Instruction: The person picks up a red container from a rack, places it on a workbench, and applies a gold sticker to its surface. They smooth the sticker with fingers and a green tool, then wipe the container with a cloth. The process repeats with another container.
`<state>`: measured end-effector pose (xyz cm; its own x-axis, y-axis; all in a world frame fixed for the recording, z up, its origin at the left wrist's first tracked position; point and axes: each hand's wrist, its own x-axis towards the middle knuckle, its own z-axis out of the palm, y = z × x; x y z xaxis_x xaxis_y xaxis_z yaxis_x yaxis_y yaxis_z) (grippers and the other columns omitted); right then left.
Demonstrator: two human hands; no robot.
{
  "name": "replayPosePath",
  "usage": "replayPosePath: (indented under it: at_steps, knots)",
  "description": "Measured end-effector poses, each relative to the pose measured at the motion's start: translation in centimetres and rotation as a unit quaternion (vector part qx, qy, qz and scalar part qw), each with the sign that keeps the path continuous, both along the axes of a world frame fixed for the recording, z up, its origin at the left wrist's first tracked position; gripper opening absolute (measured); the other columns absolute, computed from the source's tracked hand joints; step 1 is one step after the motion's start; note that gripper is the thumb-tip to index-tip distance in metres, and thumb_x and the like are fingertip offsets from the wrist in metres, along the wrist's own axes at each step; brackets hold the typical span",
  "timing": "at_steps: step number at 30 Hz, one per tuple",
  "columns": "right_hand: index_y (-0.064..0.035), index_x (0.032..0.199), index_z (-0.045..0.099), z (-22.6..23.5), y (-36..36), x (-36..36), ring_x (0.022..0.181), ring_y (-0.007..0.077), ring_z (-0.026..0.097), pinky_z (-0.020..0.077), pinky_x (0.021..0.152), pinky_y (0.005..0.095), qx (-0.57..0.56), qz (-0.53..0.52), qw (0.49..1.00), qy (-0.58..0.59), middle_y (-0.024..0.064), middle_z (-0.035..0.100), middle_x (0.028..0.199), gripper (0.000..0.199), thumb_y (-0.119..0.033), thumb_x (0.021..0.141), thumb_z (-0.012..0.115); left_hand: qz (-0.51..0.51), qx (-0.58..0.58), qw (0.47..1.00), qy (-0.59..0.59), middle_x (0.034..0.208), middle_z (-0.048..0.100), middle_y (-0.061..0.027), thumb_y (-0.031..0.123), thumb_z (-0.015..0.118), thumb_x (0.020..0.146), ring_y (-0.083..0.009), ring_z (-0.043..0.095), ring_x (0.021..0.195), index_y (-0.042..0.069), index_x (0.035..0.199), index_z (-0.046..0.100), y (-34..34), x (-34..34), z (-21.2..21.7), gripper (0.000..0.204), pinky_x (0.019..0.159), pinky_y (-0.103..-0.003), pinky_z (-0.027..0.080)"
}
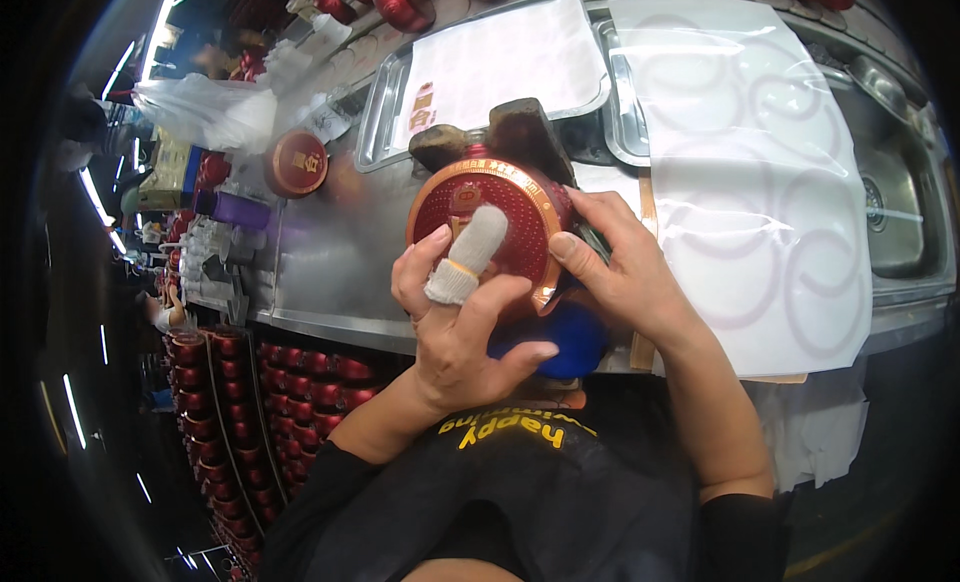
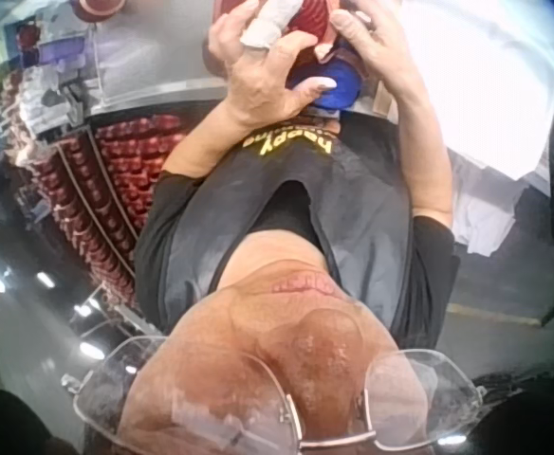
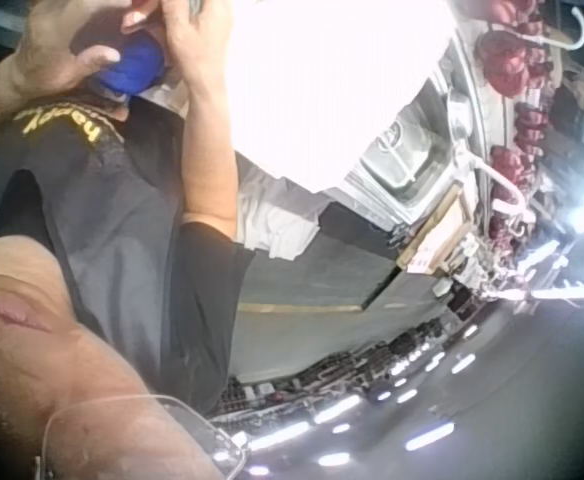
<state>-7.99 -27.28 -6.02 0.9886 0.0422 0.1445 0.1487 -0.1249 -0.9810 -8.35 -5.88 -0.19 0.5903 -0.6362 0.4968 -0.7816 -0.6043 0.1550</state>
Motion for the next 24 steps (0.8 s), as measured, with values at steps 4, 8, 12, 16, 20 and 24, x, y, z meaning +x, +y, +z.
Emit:
replayPosePath:
  at_steps: [4,8,12,16,20,24]
  knots:
    - [0.0049,0.144,0.053,-0.1,0.1,-0.4,0.124,0.0321,0.059,0.0454,0.107,0.0393,-0.02,-0.016,0.999,-0.032,0.0205,0.06,0.131,0.06,-0.032,0.099,0.07,0.079,-0.014,0.997,-0.007,0.128,0.057,-0.0226,0.039,0.079,0.081,-0.0454,0.034,0.139,0.011,0.113,0.057,-2.2,-0.6,-0.8,0.048,0.109,-0.064,0.024]
    - [0.0053,0.147,0.05,0.1,-0.1,-0.7,0.127,0.0308,0.057,0.0431,0.11,0.0391,-0.042,-0.003,0.999,-0.025,0.0195,0.058,0.135,0.065,-0.033,0.098,0.071,0.097,-0.019,0.995,-0.02,0.127,0.057,-0.0218,0.02,0.074,0.078,-0.0447,0.037,0.138,0.011,0.106,0.059,-2.5,-0.8,-1.3,0.033,0.11,-0.063,0.024]
    - [0.0043,0.15,0.048,0.2,-0.2,-0.6,0.131,0.0267,0.053,0.0392,0.114,0.038,-0.038,0.014,0.999,-0.01,0.0166,0.056,0.138,0.068,-0.036,0.099,0.069,0.085,0.0,0.996,-0.034,0.125,0.058,-0.0203,0.018,0.072,0.079,-0.0439,0.04,0.136,0.013,0.105,0.06,-1.2,-1.4,-1.6,0.029,0.11,-0.062,0.024]
    - [0.0037,0.15,0.048,0.2,-0.1,-0.7,0.132,0.0262,0.053,0.0389,0.114,0.0379,-0.041,0.015,0.999,-0.011,0.0165,0.057,0.138,0.068,-0.037,0.1,0.069,0.07,-0.045,0.994,-0.075,0.126,0.058,-0.0187,0.018,0.07,0.08,-0.0428,0.04,0.136,0.015,0.105,0.06,-0.8,-2.2,-2.3,0.028,0.111,-0.062,0.024]
    - [0.0033,0.149,0.049,0.1,0.3,-0.9,0.129,0.0279,0.055,0.0404,0.112,0.0381,-0.043,-0.001,0.999,-0.024,0.0178,0.058,0.136,0.066,-0.036,0.1,0.069,0.104,-0.029,0.994,-0.034,0.129,0.056,-0.019,0.022,0.075,0.078,-0.0429,0.038,0.136,0.016,0.101,0.06,-1.4,-2.5,-3.3,0.028,0.11,-0.064,0.022]
    - [0.0042,0.147,0.05,-0.2,0.9,-1.1,0.122,0.0321,0.058,0.0442,0.107,0.0392,-0.046,-0.038,0.997,-0.056,0.021,0.059,0.129,0.065,-0.034,0.098,0.071,0.114,-0.016,0.989,-0.097,0.129,0.055,-0.0211,0.019,0.075,0.077,-0.0429,0.04,0.135,0.015,0.096,0.059,-1.1,-2.2,-3.7,0.026,0.11,-0.063,0.022]
